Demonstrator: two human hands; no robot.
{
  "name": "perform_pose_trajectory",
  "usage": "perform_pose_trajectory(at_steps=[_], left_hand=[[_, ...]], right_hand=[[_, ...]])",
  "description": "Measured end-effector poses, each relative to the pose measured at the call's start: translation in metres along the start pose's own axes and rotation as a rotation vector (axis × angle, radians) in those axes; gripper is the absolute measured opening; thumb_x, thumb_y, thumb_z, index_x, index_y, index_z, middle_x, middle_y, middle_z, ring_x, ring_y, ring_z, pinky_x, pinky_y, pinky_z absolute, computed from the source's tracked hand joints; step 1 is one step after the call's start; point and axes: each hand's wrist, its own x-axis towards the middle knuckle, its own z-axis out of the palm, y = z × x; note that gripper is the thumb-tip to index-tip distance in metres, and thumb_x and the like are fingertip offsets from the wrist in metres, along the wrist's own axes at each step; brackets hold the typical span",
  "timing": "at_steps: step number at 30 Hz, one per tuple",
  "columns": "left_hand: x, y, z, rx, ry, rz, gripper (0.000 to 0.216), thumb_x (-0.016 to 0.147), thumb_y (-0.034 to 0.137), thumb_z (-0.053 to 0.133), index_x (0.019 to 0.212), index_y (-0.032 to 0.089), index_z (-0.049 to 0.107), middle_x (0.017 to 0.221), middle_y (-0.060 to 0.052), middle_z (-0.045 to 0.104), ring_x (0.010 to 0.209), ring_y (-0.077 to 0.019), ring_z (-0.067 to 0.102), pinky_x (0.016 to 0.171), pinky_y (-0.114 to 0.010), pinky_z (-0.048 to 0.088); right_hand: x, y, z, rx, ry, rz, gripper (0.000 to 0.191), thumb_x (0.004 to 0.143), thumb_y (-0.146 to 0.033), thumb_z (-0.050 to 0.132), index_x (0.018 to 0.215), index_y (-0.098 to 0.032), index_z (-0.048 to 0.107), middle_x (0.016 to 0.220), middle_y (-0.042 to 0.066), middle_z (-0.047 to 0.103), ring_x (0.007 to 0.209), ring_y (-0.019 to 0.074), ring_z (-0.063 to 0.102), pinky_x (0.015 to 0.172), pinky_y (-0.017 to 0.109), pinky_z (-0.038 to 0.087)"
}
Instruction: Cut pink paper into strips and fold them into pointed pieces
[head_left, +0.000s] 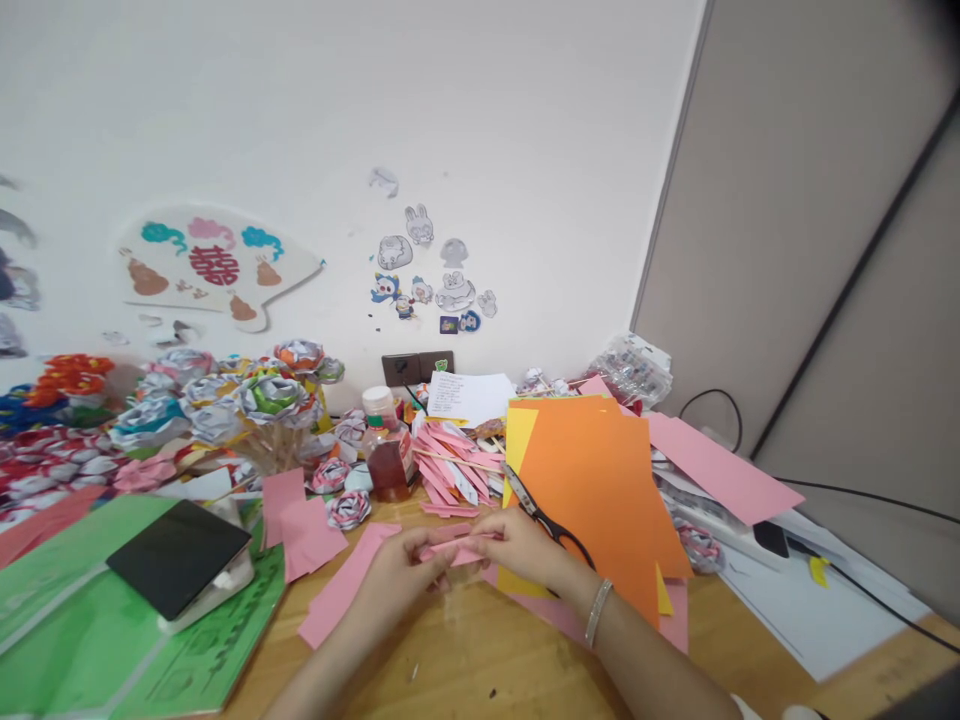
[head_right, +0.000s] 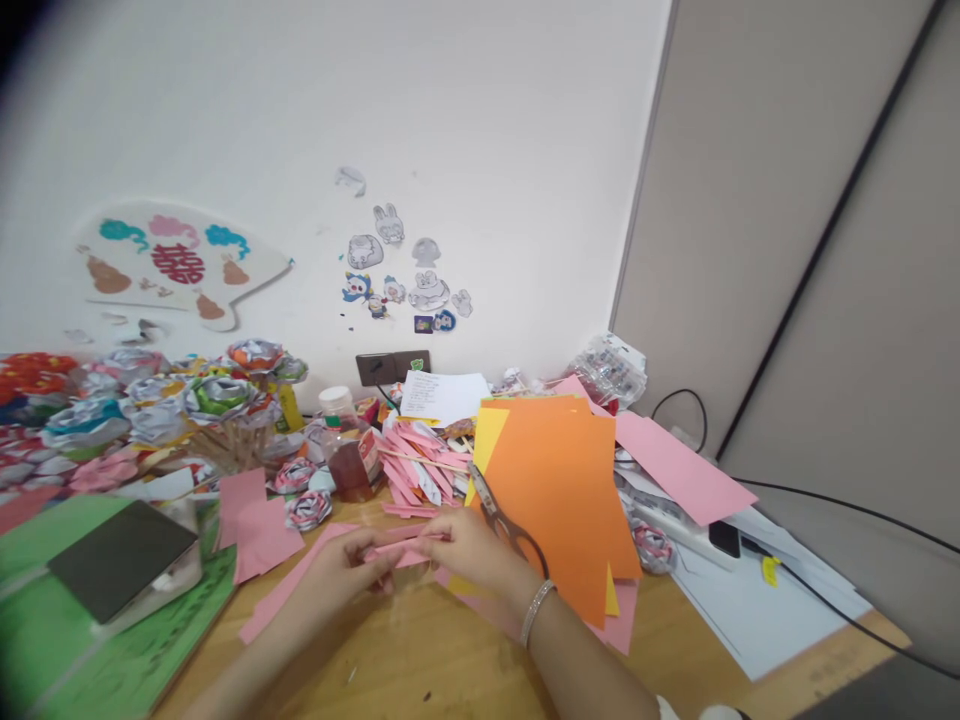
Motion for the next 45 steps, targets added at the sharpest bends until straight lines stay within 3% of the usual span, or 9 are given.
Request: perform_pose_trajectory(at_steps=[6, 15, 20, 24, 27, 33, 37, 45], left_hand=[[0.007, -0.010, 0.000, -0.203, -0.074, -0.066, 0.045, 0.063, 0.044, 0.061, 0.091, 0.009, 0.066, 0.046, -0.002, 0.063, 0.042, -0.0140, 0.055, 0.045, -0.023, 0.041], [0.007, -0.007, -0.004, -0.151, -0.075, -0.049, 0.038, 0.064, 0.043, 0.061, 0.086, 0.012, 0.068, 0.049, -0.002, 0.065, 0.046, -0.0156, 0.058, 0.048, -0.023, 0.042], [0.006, -0.004, -0.003, -0.158, -0.081, -0.067, 0.034, 0.061, 0.045, 0.062, 0.074, 0.014, 0.067, 0.049, -0.002, 0.066, 0.046, -0.0167, 0.059, 0.049, -0.024, 0.044], [0.003, 0.002, -0.005, -0.126, -0.048, -0.063, 0.031, 0.061, 0.044, 0.063, 0.067, 0.014, 0.064, 0.048, -0.002, 0.065, 0.048, -0.0167, 0.060, 0.050, -0.025, 0.045], [0.000, 0.006, -0.007, -0.168, -0.089, -0.056, 0.031, 0.062, 0.045, 0.063, 0.064, 0.014, 0.063, 0.052, -0.004, 0.067, 0.051, -0.0186, 0.062, 0.053, -0.027, 0.047], [-0.002, 0.010, -0.008, -0.231, -0.118, -0.071, 0.029, 0.062, 0.044, 0.064, 0.064, 0.015, 0.063, 0.058, -0.002, 0.066, 0.059, -0.0194, 0.064, 0.058, -0.028, 0.049], [-0.001, 0.006, -0.009, -0.196, -0.103, -0.032, 0.029, 0.067, 0.044, 0.061, 0.064, 0.015, 0.063, 0.060, -0.002, 0.065, 0.058, -0.0171, 0.062, 0.058, -0.026, 0.048], [0.001, 0.004, -0.011, -0.147, -0.080, -0.016, 0.028, 0.069, 0.044, 0.058, 0.068, 0.016, 0.062, 0.061, 0.000, 0.065, 0.062, -0.0177, 0.062, 0.062, -0.027, 0.048]], right_hand=[[0.002, -0.005, 0.000, 0.079, -0.005, 0.007, 0.030, 0.077, -0.035, 0.054, 0.056, -0.012, 0.056, 0.054, -0.003, 0.045, 0.054, 0.0089, 0.040, 0.050, 0.020, 0.028], [0.001, -0.010, 0.005, 0.126, 0.025, 0.029, 0.023, 0.078, -0.026, 0.051, 0.060, -0.014, 0.059, 0.058, -0.002, 0.047, 0.056, 0.0095, 0.041, 0.052, 0.020, 0.030], [0.000, -0.014, 0.003, 0.135, 0.025, 0.051, 0.023, 0.077, -0.029, 0.054, 0.061, -0.014, 0.060, 0.058, -0.001, 0.053, 0.056, 0.0099, 0.046, 0.052, 0.020, 0.034], [0.000, -0.015, -0.001, 0.194, -0.012, 0.048, 0.030, 0.078, -0.037, 0.053, 0.060, -0.014, 0.060, 0.057, 0.000, 0.055, 0.054, 0.0107, 0.050, 0.053, 0.021, 0.038], [0.001, -0.012, -0.004, 0.240, -0.078, 0.054, 0.031, 0.077, -0.042, 0.053, 0.069, -0.013, 0.061, 0.056, -0.001, 0.056, 0.051, 0.0109, 0.051, 0.053, 0.023, 0.040], [0.002, -0.007, -0.009, 0.168, -0.109, 0.024, 0.025, 0.078, -0.037, 0.054, 0.073, -0.013, 0.060, 0.056, -0.001, 0.056, 0.052, 0.0105, 0.053, 0.054, 0.021, 0.041], [0.000, -0.008, -0.016, 0.278, -0.208, 0.046, 0.028, 0.079, -0.040, 0.052, 0.082, -0.013, 0.060, 0.064, 0.000, 0.059, 0.056, 0.0112, 0.057, 0.056, 0.022, 0.043], [0.000, -0.008, -0.019, 0.376, -0.236, 0.048, 0.033, 0.080, -0.044, 0.050, 0.090, -0.013, 0.058, 0.068, 0.002, 0.060, 0.059, 0.0109, 0.057, 0.061, 0.024, 0.045]])
